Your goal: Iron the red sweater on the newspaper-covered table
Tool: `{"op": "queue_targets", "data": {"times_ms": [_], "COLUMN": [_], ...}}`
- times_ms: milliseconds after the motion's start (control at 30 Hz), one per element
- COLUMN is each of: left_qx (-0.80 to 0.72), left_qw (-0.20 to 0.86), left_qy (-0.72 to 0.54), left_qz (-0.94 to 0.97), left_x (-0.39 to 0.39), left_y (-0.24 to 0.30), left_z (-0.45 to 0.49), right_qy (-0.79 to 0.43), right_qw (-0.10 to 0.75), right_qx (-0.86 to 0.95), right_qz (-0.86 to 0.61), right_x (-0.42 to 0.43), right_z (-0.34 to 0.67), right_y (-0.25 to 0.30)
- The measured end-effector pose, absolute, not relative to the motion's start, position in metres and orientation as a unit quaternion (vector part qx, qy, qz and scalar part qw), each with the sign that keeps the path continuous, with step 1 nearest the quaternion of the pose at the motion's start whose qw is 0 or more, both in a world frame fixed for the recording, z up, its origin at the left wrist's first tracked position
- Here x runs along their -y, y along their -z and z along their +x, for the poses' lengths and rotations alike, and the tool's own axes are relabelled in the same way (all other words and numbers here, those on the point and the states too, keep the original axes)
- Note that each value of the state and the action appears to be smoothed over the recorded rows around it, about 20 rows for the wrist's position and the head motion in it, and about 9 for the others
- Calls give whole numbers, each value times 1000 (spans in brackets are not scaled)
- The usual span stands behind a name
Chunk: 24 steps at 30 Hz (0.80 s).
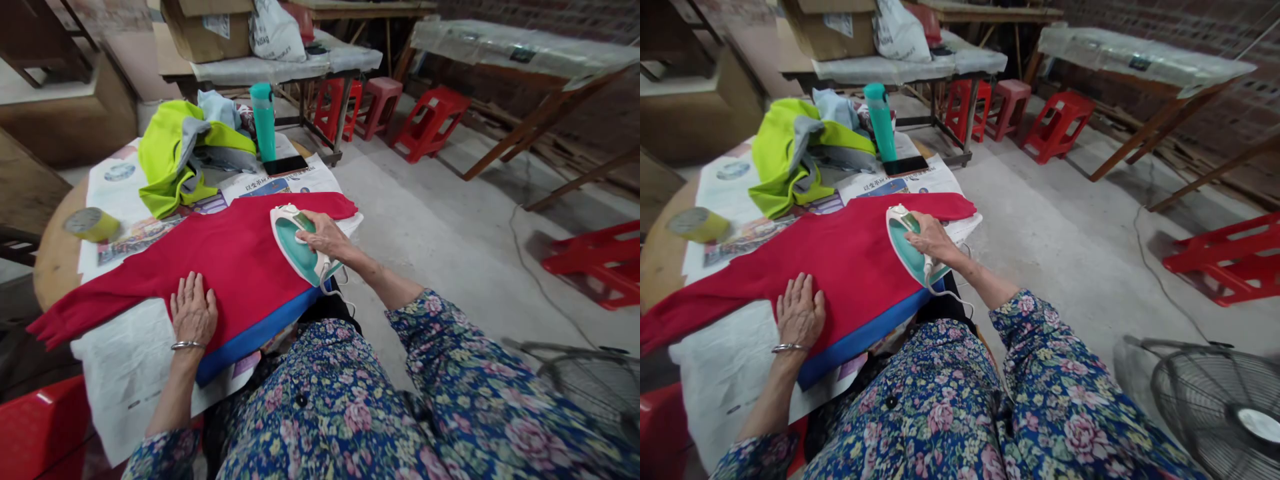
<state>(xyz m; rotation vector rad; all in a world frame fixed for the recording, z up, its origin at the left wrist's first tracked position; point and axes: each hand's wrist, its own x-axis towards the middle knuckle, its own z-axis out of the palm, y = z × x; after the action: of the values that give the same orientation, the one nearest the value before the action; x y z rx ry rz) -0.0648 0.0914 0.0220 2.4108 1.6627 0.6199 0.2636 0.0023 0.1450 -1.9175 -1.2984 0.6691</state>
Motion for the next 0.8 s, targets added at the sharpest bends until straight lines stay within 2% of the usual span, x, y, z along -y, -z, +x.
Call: {"op": "queue_targets", "data": {"times_ms": [200, 367, 567, 800], "left_qx": [-557, -555, -551, -546], "left_qw": [75, 78, 76, 73], "left_qy": [-212, -213, -224, -229], "left_qz": [799, 801, 800, 803], "left_x": [-91, -92, -92, -93], "left_y": [-20, -15, -9, -8], "left_z": [-64, -64, -67, -70], "right_qy": [-229, -186, -193, -284], "right_qw": [400, 394, 391, 312], "right_qx": [403, 365, 461, 630], "right_qz": [-791, -823, -773, -653], "right_x": [9, 14, -14, -91], "right_z": [313, 339, 318, 276], "right_y": [-144, -151, -170, -182]}}
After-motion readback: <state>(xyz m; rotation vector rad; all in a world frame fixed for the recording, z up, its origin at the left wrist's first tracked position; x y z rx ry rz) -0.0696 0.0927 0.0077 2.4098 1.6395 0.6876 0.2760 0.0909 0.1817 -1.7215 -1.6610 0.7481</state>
